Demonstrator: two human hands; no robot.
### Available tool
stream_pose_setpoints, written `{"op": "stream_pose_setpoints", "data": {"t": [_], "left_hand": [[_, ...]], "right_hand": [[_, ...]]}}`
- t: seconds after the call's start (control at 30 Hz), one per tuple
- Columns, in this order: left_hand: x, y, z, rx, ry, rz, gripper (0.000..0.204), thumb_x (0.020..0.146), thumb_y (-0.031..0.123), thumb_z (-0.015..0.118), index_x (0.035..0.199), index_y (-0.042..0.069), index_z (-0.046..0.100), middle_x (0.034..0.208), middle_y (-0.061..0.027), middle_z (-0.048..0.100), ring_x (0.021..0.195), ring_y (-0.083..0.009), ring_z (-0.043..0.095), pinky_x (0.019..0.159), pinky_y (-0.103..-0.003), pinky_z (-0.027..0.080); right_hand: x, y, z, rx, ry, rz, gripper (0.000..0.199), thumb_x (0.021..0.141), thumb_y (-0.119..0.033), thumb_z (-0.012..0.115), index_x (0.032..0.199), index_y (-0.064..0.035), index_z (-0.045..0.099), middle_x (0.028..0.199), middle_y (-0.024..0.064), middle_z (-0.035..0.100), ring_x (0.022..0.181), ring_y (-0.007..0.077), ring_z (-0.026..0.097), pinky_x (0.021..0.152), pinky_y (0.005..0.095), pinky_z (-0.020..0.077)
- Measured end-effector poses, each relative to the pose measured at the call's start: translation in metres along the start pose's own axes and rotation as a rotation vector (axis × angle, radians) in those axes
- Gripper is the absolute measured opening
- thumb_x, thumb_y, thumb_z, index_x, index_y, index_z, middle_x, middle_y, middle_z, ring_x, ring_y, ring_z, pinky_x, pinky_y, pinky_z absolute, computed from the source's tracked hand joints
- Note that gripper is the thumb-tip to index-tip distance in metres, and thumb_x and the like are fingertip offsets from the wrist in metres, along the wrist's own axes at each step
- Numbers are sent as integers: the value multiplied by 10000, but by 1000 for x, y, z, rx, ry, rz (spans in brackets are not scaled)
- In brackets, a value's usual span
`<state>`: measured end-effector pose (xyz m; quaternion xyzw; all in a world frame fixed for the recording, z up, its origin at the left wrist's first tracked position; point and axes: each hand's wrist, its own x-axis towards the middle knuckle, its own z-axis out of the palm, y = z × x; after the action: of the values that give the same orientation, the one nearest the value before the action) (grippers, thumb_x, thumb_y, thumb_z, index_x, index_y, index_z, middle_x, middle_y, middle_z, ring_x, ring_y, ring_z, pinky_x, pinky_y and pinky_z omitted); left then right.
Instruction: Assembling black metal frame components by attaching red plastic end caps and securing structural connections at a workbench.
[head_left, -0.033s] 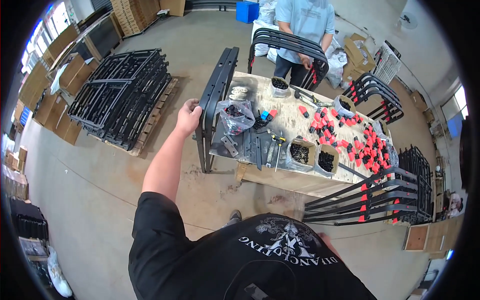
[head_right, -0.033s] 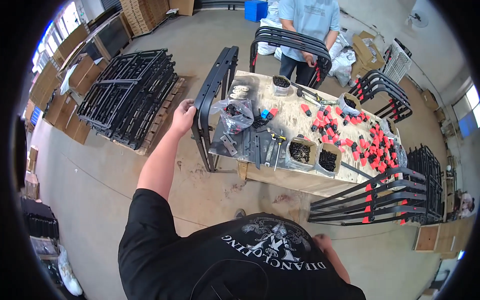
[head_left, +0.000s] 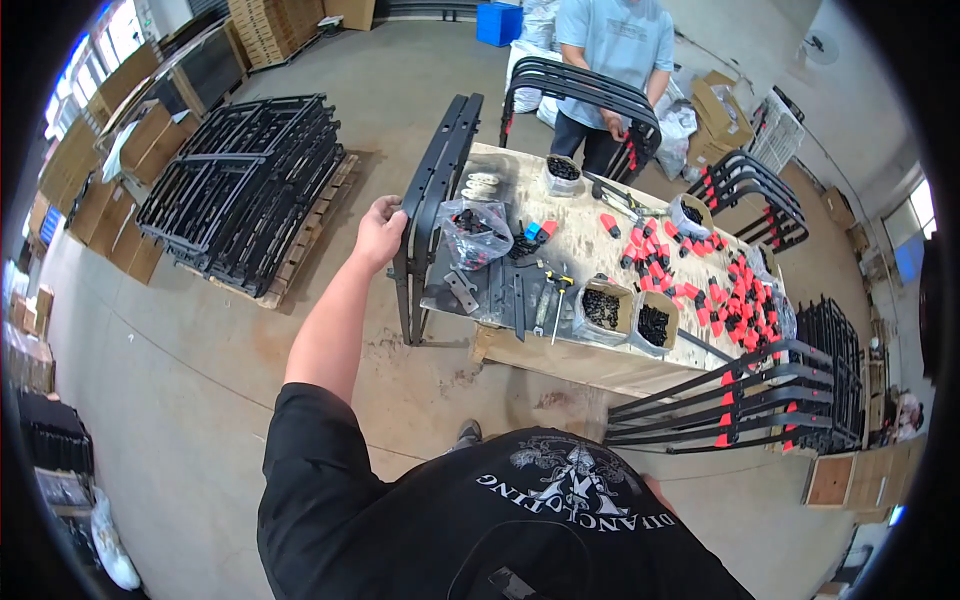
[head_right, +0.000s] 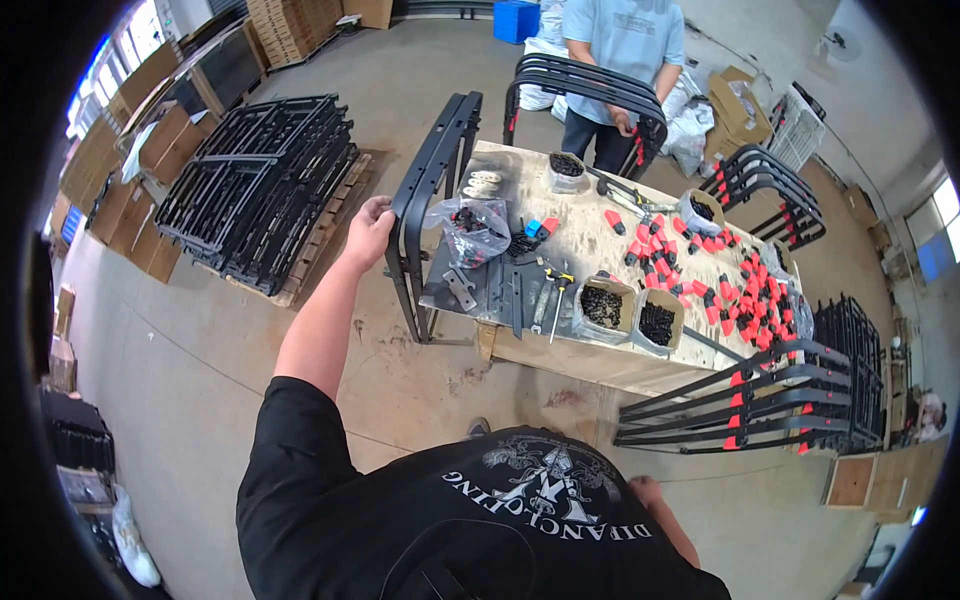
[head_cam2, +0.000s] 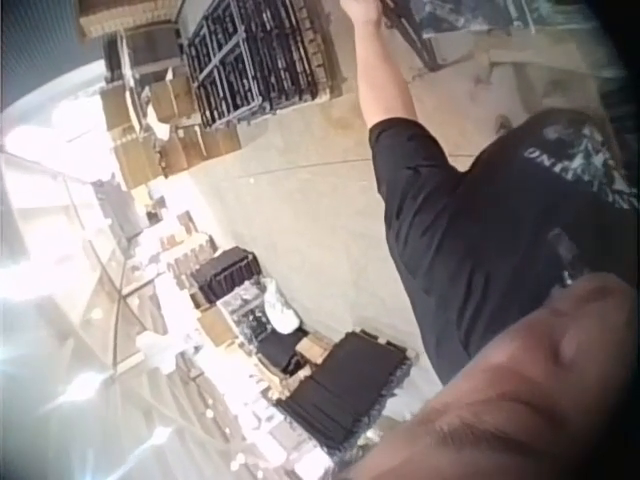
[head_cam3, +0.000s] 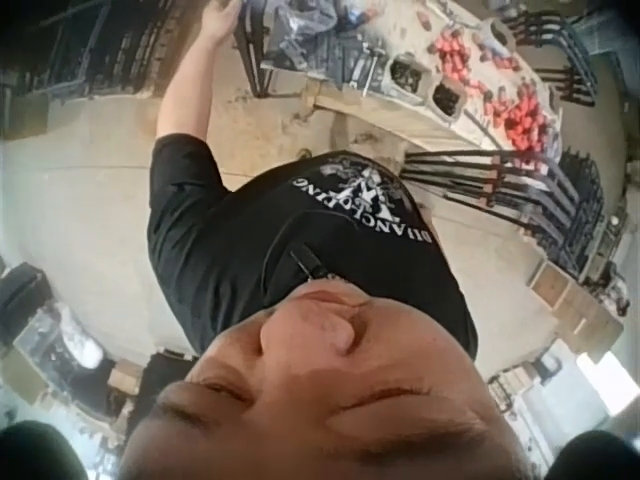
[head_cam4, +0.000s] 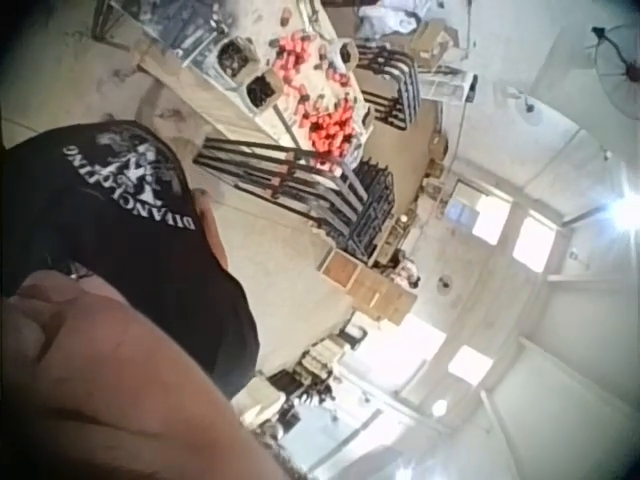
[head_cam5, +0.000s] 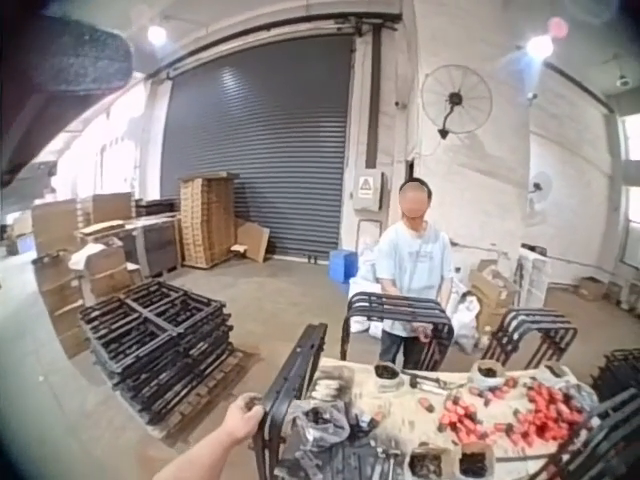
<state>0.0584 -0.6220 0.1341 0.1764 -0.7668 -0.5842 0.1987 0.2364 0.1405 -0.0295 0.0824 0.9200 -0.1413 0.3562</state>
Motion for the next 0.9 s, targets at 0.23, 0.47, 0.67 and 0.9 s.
{"op": "stream_pose_setpoints", "data": {"t": [0.23,0.47,0.67,0.9], "left_hand": [[15,-49,-65,-94,350,-53,286,979,180,569,1197,2,616,943,-45,647,785,-106,600,717,-273,503],[-91,-37,-100,227,510,-76,323,842,255,794,1016,15,666,782,30,580,704,-83,509,640,-261,422],[-224,19,-35,-351,167,-413,135,925,142,655,985,29,612,680,-19,553,574,-143,509,559,-302,418],[-300,5,150,-445,243,-458,132,971,164,625,965,41,579,700,-30,574,604,-159,553,599,-319,479]], "right_hand": [[-18,-8,-33,205,16,167,419,841,-379,689,985,13,720,953,188,737,860,285,725,737,425,565],[46,18,-18,450,-59,76,306,812,-305,714,833,0,706,851,131,720,771,220,714,633,388,560],[98,22,-15,178,33,-252,336,819,-320,707,949,-11,733,828,106,718,701,222,692,603,375,551],[134,-100,-44,390,-265,-685,379,879,-307,731,1087,8,698,930,143,731,871,212,697,776,352,550]]}}
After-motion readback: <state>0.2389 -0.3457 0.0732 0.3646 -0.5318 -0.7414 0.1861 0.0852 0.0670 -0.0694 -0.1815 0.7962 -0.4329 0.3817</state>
